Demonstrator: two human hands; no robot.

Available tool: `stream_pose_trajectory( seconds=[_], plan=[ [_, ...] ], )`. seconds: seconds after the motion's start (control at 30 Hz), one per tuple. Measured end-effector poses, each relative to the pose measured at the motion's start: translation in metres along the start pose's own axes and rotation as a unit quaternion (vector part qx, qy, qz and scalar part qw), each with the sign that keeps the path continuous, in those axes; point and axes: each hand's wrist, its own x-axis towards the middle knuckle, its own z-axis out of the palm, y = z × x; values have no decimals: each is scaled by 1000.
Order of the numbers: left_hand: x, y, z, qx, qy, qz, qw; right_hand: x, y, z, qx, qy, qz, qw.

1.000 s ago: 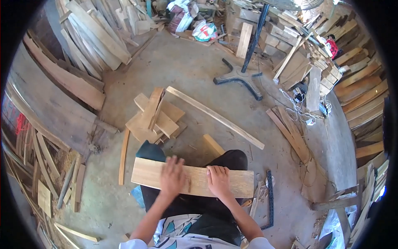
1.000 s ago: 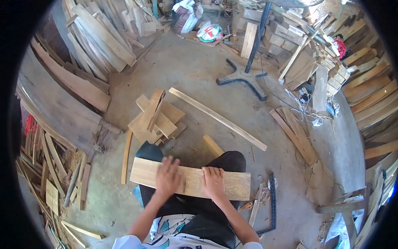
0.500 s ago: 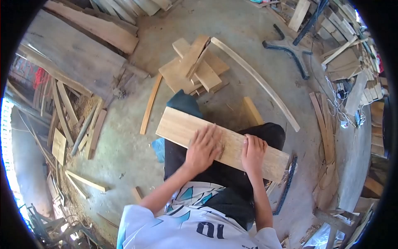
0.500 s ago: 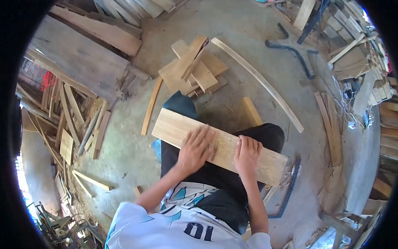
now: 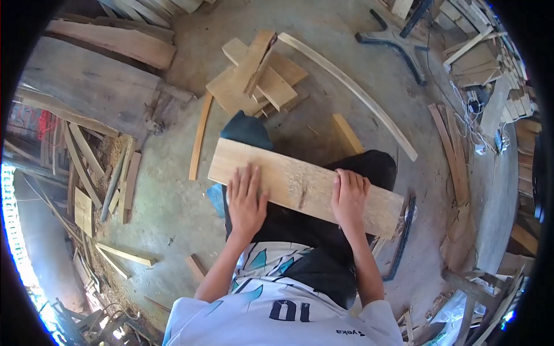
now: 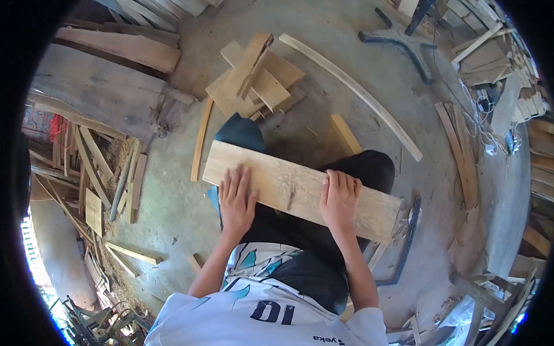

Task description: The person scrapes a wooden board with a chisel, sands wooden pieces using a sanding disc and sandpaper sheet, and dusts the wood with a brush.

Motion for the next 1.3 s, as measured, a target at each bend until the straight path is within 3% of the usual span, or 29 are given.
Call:
stream_pose_trajectory(
  seconds=[0.13, 0.2, 0.23, 0.4, 0.47, 0.5, 0.57, 0.63, 0.7, 0.73, 0.8, 0.87, 0.93, 1.03, 1.1, 1.13, 1.2, 1.23, 1.3],
  plan=[
    [35, 38, 7, -56, -42, 119, 990, -1, 6, -4, 11, -4, 1, 1000],
    [59, 26, 17, -85, -48, 169, 981, -3, 16, -12, 113, 13, -17, 993],
    [70, 9, 22, -96, -43, 180, 978, -6, 25, -24, 88, 25, -7, 996],
    [98, -79, 11, 5, 41, 34, 999, -55, 95, -61, -39, 86, 142, 985],
    [88, -79, 5, 78, 60, -47, 994, -78, 107, -59, 65, 92, 309, 944],
    [86, -78, 5, 77, 58, -45, 994, -83, 107, -60, 64, 92, 311, 944],
    [85, -79, 5, 9, 83, -160, 984, -86, 108, -62, 171, -33, 422, 890],
    [80, -104, 12, -38, 133, -154, 978, -87, 115, -62, 163, -42, 421, 891],
    [68, -126, 15, -249, 236, -228, 911, -88, 125, -56, 158, -52, 415, 895],
    [56, -133, 15, -290, 268, -238, 887, -92, 131, -50, 175, -24, 409, 895],
    [6, -191, 48, -262, 232, -297, 889, -88, 128, -48, 207, 19, 397, 894],
    [-46, -190, 67, -335, 199, -355, 850, -85, 133, -47, 202, 4, 396, 896],
    [-109, -213, 111, -337, 167, -371, 849, -81, 132, -50, 200, -11, 391, 898],
    [-125, -174, 91, -284, 53, -433, 854, -85, 134, -45, 202, 13, 402, 893],
    [-111, -186, 101, -396, 159, -437, 792, -86, 137, -46, 212, 14, 387, 897],
    [-84, -166, 80, -458, 203, -374, 781, -86, 136, -48, 226, 13, 379, 898],
    [-31, -131, 23, -239, 167, -128, 948, -83, 132, -51, 212, 12, 374, 903],
    [0, -105, -12, -202, 88, -3, 976, -81, 130, -51, 203, 13, 375, 904],
    [50, -51, -50, -136, -64, 196, 969, -80, 131, -50, 203, 16, 364, 909]
  ],
)
